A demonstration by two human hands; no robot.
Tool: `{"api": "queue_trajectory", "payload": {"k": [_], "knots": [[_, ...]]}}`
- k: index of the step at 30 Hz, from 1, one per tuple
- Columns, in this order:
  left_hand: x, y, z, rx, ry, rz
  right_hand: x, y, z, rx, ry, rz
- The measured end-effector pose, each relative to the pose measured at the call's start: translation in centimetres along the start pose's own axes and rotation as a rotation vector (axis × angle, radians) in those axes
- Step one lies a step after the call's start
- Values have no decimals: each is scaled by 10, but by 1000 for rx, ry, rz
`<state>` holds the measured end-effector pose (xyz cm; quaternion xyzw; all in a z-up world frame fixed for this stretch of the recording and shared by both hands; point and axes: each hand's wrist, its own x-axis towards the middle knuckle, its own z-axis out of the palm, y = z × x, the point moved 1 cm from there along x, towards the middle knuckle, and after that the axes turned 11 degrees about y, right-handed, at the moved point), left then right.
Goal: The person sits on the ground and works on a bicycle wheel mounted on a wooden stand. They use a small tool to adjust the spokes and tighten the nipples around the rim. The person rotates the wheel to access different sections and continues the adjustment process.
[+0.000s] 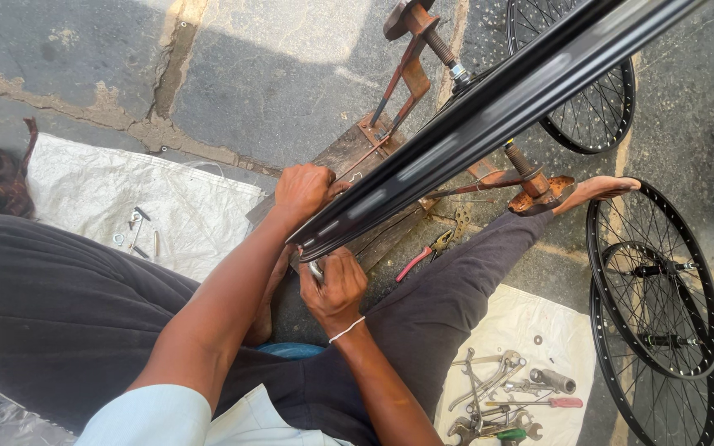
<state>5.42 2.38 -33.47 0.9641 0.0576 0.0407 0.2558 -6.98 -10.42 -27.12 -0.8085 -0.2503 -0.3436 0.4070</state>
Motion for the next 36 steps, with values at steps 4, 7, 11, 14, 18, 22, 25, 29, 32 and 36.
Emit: {"api": "queue_trajectory", "payload": {"k": [4,7,11,14,18,22,25,29,32,36], "knots": [[0,-3,3,-23,3,4,-3,8,3,30,-12,-34],[0,-3,3,-28,8,0,-3,16,5,23,-45,-58],[0,-5,4,-27,7,16,12,2,2,51,-35,-29],[-2,-6,6,-68,69,45,41,-46,-24,159,103,-45],[-3,-8,7,-26,34,84,87,-95,-62,275,212,141],[0,-8,8,68,-13,58,102,-100,-59,278,170,178],[1,-8,7,97,-71,57,96,-96,-54,219,100,251],[-3,-7,7,58,-35,37,98,-95,-55,204,112,209],[-1,-9,9,4,7,16,104,-97,-57,189,121,160],[-3,-17,17,-96,66,11,89,-89,-52,183,103,111]]}}
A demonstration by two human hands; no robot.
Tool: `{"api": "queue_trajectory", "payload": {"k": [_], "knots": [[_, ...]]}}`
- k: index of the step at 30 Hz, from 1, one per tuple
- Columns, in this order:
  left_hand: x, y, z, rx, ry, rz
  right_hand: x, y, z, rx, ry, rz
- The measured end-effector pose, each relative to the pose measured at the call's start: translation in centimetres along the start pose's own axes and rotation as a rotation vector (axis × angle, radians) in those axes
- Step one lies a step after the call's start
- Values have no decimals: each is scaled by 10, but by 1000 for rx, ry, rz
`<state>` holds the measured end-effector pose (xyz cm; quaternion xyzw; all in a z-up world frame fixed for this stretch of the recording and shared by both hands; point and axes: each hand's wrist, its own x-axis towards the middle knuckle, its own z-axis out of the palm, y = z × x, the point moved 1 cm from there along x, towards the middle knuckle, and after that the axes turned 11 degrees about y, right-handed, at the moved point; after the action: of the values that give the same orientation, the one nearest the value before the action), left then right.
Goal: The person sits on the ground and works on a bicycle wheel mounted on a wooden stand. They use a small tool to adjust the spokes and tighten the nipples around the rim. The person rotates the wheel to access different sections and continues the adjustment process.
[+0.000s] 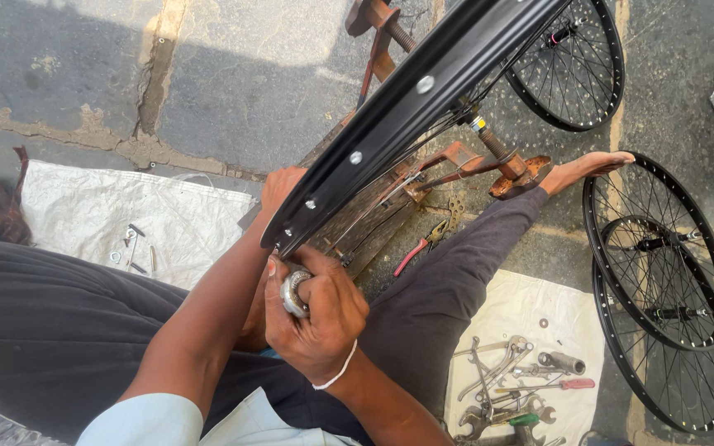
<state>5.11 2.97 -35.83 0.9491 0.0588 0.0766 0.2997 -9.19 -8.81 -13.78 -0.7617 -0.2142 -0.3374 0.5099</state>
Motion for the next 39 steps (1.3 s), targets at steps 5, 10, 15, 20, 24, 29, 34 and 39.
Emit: {"api": "queue_trajectory", "payload": {"k": [5,10,15,20,24,29,34,39], "knots": [[2,-12,12,-11,68,67,-48,54,20,-112,-95,-36],[0,-16,18,37,72,98,-77,96,22,-239,-119,-55],[3,-11,16,18,-33,-124,-79,103,25,-186,-135,-93],[1,-13,15,14,37,0,-78,110,27,-201,-141,-126],[1,-26,29,12,65,62,-75,113,28,-220,-135,-113],[-4,-46,51,-21,277,231,-84,86,20,-97,-70,36],[-4,-34,37,-67,169,90,-84,83,7,39,-26,883],[-5,21,-36,-645,451,48,-34,93,-31,-84,-63,612]]}}
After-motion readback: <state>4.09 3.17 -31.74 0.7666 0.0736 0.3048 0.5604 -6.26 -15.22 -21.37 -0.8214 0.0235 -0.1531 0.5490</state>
